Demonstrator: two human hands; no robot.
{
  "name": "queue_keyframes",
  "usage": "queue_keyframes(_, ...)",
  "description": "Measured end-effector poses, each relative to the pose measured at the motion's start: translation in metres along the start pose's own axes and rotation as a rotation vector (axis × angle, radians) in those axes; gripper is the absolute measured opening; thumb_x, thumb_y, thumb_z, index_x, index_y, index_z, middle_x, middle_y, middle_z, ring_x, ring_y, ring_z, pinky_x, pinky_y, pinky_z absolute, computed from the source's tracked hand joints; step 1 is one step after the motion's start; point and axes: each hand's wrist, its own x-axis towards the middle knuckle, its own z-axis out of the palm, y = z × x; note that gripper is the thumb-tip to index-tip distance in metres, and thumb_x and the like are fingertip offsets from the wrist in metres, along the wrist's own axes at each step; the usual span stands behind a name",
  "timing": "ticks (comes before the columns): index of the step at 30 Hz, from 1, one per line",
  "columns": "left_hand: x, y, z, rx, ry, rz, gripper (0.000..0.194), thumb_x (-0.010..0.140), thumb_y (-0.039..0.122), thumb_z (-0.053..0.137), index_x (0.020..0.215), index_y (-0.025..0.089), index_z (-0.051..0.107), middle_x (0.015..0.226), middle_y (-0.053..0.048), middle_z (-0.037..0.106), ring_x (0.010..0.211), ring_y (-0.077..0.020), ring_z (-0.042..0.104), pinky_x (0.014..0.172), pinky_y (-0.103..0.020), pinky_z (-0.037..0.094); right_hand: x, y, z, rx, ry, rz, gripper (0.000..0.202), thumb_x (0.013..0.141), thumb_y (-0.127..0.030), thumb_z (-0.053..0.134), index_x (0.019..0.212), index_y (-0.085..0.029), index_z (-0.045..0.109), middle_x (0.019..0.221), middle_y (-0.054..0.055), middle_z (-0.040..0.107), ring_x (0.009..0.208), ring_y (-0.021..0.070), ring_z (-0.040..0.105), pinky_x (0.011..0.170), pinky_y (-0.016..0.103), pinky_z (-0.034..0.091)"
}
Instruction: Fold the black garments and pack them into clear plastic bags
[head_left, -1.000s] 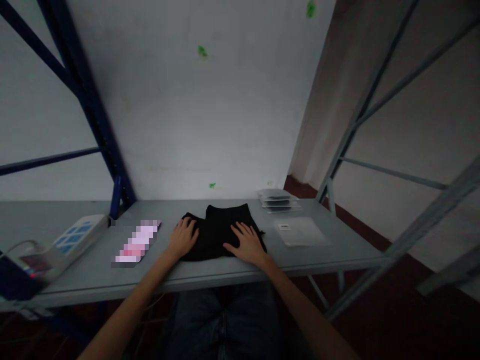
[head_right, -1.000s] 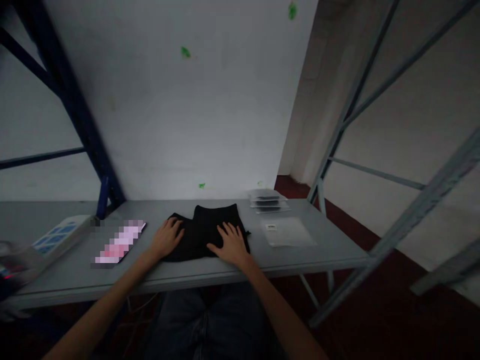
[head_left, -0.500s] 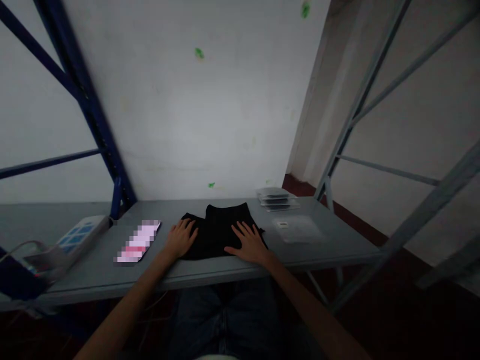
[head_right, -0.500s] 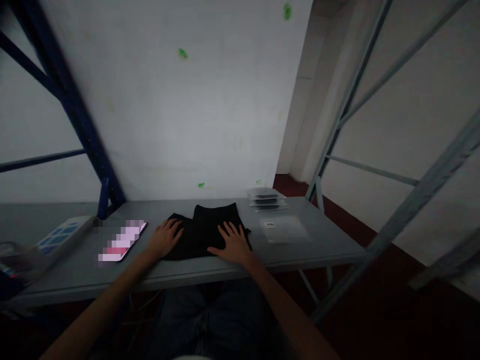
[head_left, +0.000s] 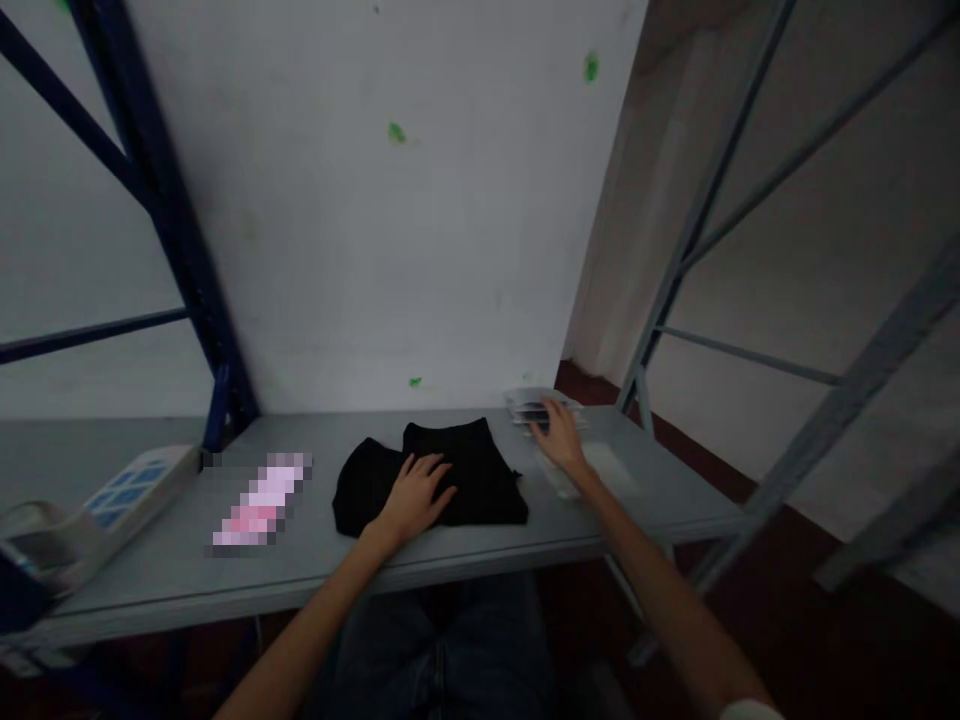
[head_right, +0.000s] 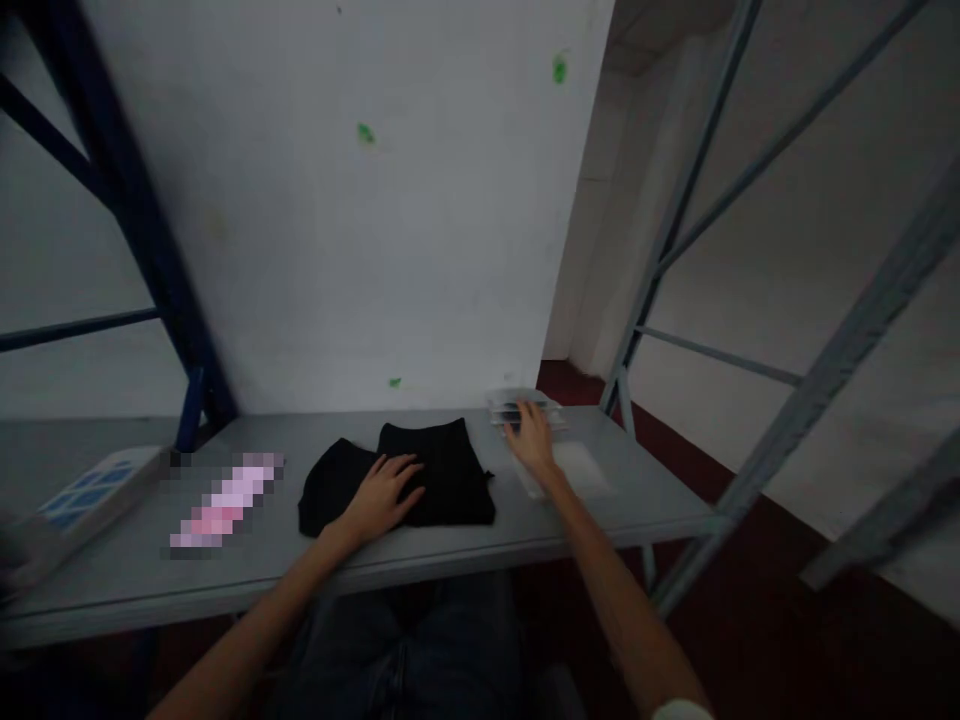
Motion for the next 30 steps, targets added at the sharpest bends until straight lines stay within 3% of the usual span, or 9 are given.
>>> queue_keyframes(2,-0.006,-0.001,0.011,-0.029,-0.038,-0.009,0.046,0.101,0.046,0.051,0.140,0.023,0.059,0.150,-0.012,0.056,0.142,-0.0301,0.048,0.120,-0.057,0.031,0.023,0.033,-0.009,-0.052,-0.013,0.028,0.065,0.093,-0.031,0.058,0.151,-0.007,0.044,0.158,0.024,0.041,0.148,0.0337,0.036,0.121,0.046,0.029)
queue_keyframes(6,-0.013,-0.006,0.021,-0.048,-0.071,-0.011,0.057,0.099,0.055,0.052,0.147,0.025,0.054,0.156,-0.011,0.050,0.148,-0.0307,0.042,0.121,-0.059,0.029,0.044,0.066,-0.013,-0.312,-0.236,0.044,0.070,0.094,-0.033,0.058,0.157,-0.013,0.037,0.162,0.020,0.037,0.149,0.0343,0.034,0.120,0.047,0.028)
queue_keyframes(13,-0.010,-0.003,0.012,-0.042,-0.036,0.046,0.064,0.097,0.060,0.053,0.149,0.023,0.052,0.156,-0.014,0.049,0.147,-0.0318,0.042,0.124,-0.062,0.019,0.052,0.058,0.005,-0.355,-0.288,0.006,0.060,0.096,-0.020,0.052,0.155,-0.020,0.043,0.157,0.015,0.047,0.145,0.0300,0.040,0.120,0.048,0.027)
queue_keyframes(19,-0.011,0.032,-0.012,-0.147,-0.091,0.236,0.071,0.101,0.061,0.044,0.161,0.026,0.030,0.163,-0.010,0.039,0.153,-0.0279,0.033,0.127,-0.056,0.015,0.058,0.045,-0.001,-0.364,-0.270,0.019,0.048,0.095,-0.018,0.055,0.142,-0.023,0.060,0.138,0.011,0.066,0.123,0.0280,0.060,0.102,0.038,0.045)
queue_keyframes(25,-0.026,0.054,-0.004,-0.207,-0.216,0.309,0.070,0.102,0.062,0.038,0.160,0.024,0.032,0.164,-0.011,0.038,0.153,-0.0290,0.032,0.125,-0.054,0.022,0.063,0.025,-0.017,-0.373,-0.122,0.071,0.036,0.103,-0.022,0.044,0.127,-0.019,0.071,0.121,0.015,0.074,0.111,0.0279,0.065,0.094,0.038,0.044)
queue_keyframes(30,-0.028,0.054,-0.002,-0.230,-0.220,0.299,0.070,0.101,0.063,0.041,0.160,0.026,0.032,0.165,-0.011,0.036,0.153,-0.0298,0.031,0.125,-0.055,0.023,0.053,-0.025,-0.029,-0.156,0.239,0.012,0.035,0.104,-0.027,0.044,0.119,-0.018,0.074,0.116,0.014,0.076,0.109,0.0268,0.065,0.102,0.042,0.038)
